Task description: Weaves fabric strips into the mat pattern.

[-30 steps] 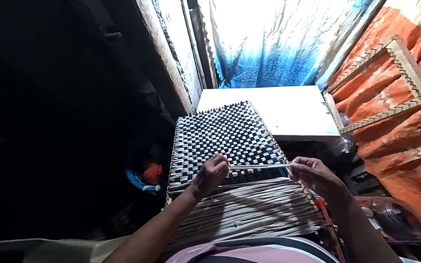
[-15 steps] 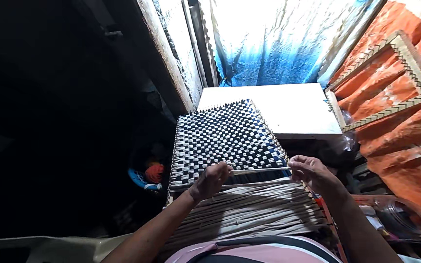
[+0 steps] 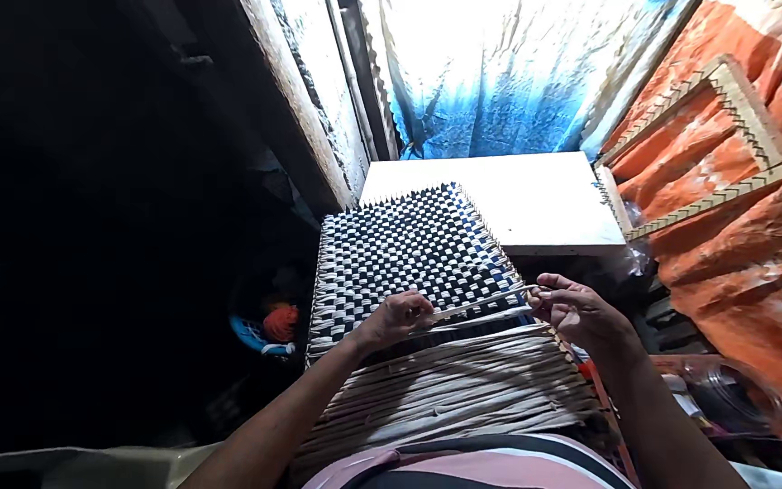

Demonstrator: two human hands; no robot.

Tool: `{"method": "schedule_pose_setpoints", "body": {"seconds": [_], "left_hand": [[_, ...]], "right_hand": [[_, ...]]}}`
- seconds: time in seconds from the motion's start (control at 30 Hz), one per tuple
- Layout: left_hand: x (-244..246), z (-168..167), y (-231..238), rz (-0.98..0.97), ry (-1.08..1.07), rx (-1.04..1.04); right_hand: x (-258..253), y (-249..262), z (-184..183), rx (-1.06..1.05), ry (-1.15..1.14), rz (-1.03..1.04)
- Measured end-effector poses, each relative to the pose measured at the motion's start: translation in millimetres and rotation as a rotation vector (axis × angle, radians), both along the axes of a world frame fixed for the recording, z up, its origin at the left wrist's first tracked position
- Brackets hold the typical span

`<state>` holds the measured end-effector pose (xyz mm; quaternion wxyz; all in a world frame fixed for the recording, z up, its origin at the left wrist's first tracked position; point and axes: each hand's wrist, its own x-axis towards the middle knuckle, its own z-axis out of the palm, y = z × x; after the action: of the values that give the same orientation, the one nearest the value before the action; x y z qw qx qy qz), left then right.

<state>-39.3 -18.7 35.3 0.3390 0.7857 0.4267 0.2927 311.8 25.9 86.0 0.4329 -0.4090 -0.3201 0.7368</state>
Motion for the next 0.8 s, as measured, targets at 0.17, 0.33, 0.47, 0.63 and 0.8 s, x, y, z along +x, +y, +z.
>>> {"method": "schedule_pose_setpoints", "body": {"seconds": [0.17, 0.33, 0.47, 0.63, 0.8], "left_hand": [[-0.5, 9.4, -1.2, -0.009, 0.03, -0.105], [2.8, 1.7, 0.3, -0.003, -0.023, -0.181], [5.5, -0.8, -1.2, -0.029, -0.11, -0.264], [1.6, 2.8, -1.1, -0.057, -0.198, -0.383], [4.6, 5.7, -2.6, -0.025, -0.225, -0.417]], "right_hand": [[0.2, 0.7, -5.2, 0.004, 0.023, -0.036], [-8.5, -3.3, -4.5, 0.0, 0.164, -0.152], [-15.0, -6.4, -0.2, -0.008, 0.216, -0.23], [-24.3, -6.0, -2.6, -0.039, 0.264, -0.375], [-32.8, -9.0, -2.1, -0.002, 0.343, -0.436]]}}
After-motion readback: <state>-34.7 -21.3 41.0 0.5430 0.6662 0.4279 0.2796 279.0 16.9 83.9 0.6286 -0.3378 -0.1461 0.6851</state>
